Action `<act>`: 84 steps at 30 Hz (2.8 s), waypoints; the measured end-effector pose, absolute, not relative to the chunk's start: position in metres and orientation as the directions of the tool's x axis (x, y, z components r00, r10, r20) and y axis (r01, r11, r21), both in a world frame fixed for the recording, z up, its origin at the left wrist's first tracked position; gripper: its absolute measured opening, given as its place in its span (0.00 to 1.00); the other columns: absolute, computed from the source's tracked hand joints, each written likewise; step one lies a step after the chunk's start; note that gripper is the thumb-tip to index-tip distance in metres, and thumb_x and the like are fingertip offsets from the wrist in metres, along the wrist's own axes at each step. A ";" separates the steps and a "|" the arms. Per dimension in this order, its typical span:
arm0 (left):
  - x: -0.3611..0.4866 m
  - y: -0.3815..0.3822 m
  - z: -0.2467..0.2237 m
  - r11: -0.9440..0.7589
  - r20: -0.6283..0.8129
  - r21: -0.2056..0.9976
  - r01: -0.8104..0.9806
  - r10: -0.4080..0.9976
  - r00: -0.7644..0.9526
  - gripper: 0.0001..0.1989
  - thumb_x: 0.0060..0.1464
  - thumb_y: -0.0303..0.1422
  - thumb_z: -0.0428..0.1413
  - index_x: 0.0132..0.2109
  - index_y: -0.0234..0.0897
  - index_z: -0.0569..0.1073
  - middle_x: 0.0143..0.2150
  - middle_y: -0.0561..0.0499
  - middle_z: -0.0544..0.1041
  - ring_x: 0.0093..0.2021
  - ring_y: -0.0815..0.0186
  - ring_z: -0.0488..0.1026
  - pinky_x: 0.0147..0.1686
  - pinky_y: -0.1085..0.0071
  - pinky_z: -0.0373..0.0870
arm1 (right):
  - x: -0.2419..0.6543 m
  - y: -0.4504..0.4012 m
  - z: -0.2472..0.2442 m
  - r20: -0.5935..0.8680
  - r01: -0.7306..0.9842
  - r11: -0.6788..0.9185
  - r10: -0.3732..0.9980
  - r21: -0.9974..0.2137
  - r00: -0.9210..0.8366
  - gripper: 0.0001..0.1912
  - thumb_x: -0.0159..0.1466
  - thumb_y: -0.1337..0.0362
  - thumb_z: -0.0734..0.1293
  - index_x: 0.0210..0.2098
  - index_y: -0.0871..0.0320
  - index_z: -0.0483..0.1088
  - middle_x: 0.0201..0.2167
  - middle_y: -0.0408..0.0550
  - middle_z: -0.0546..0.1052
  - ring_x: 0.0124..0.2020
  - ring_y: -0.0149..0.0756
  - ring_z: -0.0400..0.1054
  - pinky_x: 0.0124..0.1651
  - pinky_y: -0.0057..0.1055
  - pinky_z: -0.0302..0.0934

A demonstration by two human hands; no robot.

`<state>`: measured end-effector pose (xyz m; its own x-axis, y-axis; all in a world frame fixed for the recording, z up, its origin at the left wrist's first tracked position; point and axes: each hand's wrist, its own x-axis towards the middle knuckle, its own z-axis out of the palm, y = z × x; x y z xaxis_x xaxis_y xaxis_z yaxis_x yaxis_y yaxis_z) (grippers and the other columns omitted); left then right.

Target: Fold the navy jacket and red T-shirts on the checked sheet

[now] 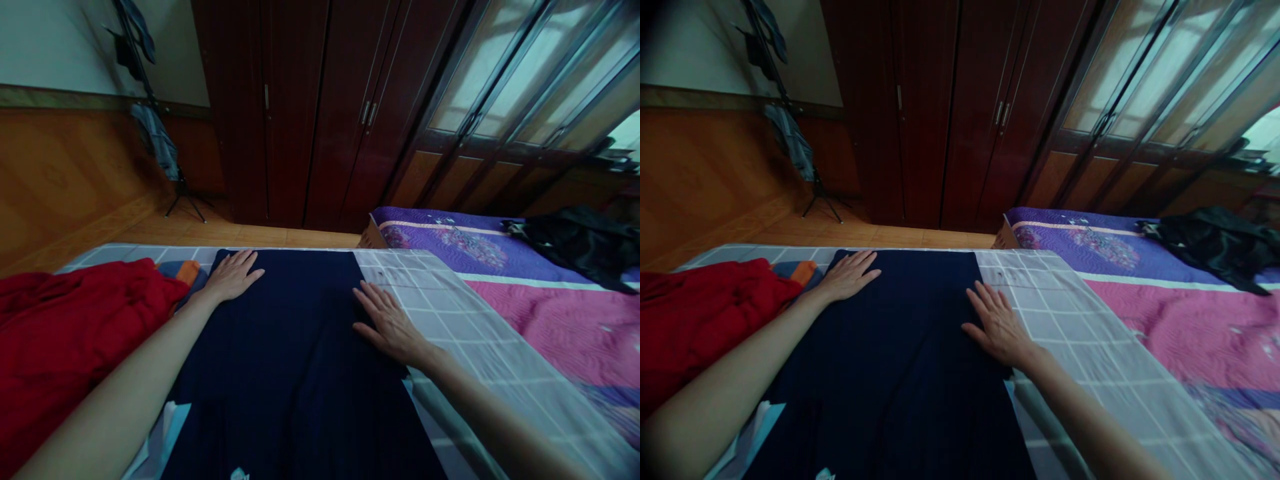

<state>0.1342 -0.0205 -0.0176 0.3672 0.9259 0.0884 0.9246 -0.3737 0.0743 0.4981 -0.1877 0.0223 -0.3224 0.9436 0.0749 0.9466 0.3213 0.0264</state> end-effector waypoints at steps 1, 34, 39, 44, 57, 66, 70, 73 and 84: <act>0.134 -0.020 -0.018 -0.370 0.084 0.076 0.926 0.928 0.364 0.37 0.60 0.53 0.33 0.67 0.33 0.51 0.69 0.45 0.49 0.68 0.58 0.44 0.64 0.54 0.43 | 0.494 -0.194 0.025 0.032 0.924 0.382 0.924 0.001 -0.382 0.34 0.67 0.47 0.54 0.66 0.58 0.49 0.68 0.54 0.48 0.68 0.47 0.38 0.66 0.49 0.40; 0.133 -0.022 -0.013 -0.375 0.082 0.074 0.924 0.926 0.370 0.36 0.61 0.52 0.33 0.67 0.33 0.51 0.69 0.44 0.49 0.68 0.57 0.45 0.64 0.54 0.44 | 0.443 -0.282 0.048 -0.119 0.791 0.543 0.798 -0.282 -0.591 0.36 0.63 0.45 0.60 0.66 0.52 0.49 0.68 0.53 0.47 0.68 0.50 0.37 0.65 0.55 0.40; 0.133 -0.023 -0.013 -0.368 0.068 0.075 0.927 0.929 0.363 0.36 0.61 0.52 0.33 0.67 0.34 0.50 0.69 0.45 0.49 0.68 0.57 0.45 0.64 0.54 0.43 | 0.440 -0.287 0.041 -0.026 0.768 0.593 0.787 -0.243 -0.616 0.37 0.63 0.46 0.61 0.66 0.54 0.49 0.68 0.56 0.47 0.67 0.52 0.39 0.64 0.55 0.44; 0.134 -0.024 -0.011 -0.358 0.066 0.069 0.931 0.933 0.354 0.35 0.61 0.52 0.33 0.67 0.35 0.50 0.70 0.45 0.48 0.68 0.57 0.44 0.64 0.54 0.43 | 0.436 -0.283 0.045 0.075 0.785 0.586 0.808 -0.200 -0.584 0.19 0.65 0.54 0.62 0.47 0.60 0.70 0.48 0.58 0.72 0.51 0.47 0.64 0.58 0.51 0.54; 0.136 -0.028 -0.006 -0.366 0.072 0.077 0.927 0.930 0.361 0.34 0.62 0.51 0.34 0.67 0.34 0.50 0.69 0.44 0.48 0.68 0.56 0.45 0.64 0.54 0.44 | 0.429 -0.283 0.042 0.145 0.736 0.648 0.761 -0.196 -0.632 0.20 0.64 0.52 0.61 0.47 0.61 0.68 0.47 0.58 0.69 0.49 0.46 0.62 0.49 0.44 0.58; 0.134 -0.025 -0.007 -0.370 0.090 0.082 0.925 0.928 0.363 0.34 0.62 0.51 0.35 0.67 0.35 0.52 0.69 0.45 0.49 0.68 0.56 0.46 0.63 0.56 0.44 | 0.425 -0.294 0.050 0.051 0.661 0.709 0.691 -0.247 -0.721 0.15 0.63 0.59 0.62 0.22 0.58 0.65 0.26 0.46 0.68 0.30 0.34 0.60 0.32 0.34 0.52; 0.134 -0.026 -0.008 -0.390 0.122 0.069 0.918 0.917 0.380 0.33 0.62 0.50 0.36 0.66 0.34 0.54 0.68 0.44 0.52 0.67 0.56 0.49 0.63 0.57 0.47 | 0.425 -0.295 0.058 0.012 0.669 0.702 0.692 -0.243 -0.721 0.16 0.64 0.60 0.62 0.21 0.58 0.65 0.25 0.45 0.68 0.29 0.33 0.60 0.33 0.35 0.52; 0.137 -0.032 -0.006 -0.388 0.189 0.057 0.920 0.909 0.372 0.32 0.62 0.49 0.39 0.64 0.31 0.57 0.67 0.41 0.55 0.66 0.55 0.52 0.62 0.60 0.48 | 0.421 -0.295 0.064 -0.012 0.675 0.695 0.695 -0.249 -0.719 0.14 0.63 0.60 0.62 0.24 0.59 0.67 0.28 0.47 0.69 0.31 0.34 0.61 0.34 0.34 0.54; 0.148 -0.132 0.091 -0.569 0.263 0.036 0.822 0.799 0.542 0.24 0.61 0.39 0.48 0.61 0.33 0.62 0.59 0.44 0.67 0.58 0.55 0.64 0.56 0.60 0.59 | 0.441 -0.326 0.102 0.076 0.739 0.651 0.757 -0.171 -0.649 0.11 0.65 0.61 0.60 0.41 0.59 0.71 0.37 0.53 0.72 0.37 0.39 0.67 0.38 0.36 0.64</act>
<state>0.1477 -0.1322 0.0914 0.5416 0.7986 0.2625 0.8215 -0.5690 0.0359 0.4412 -0.3261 0.1022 -0.6490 0.7569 0.0763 0.7394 0.6512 -0.1707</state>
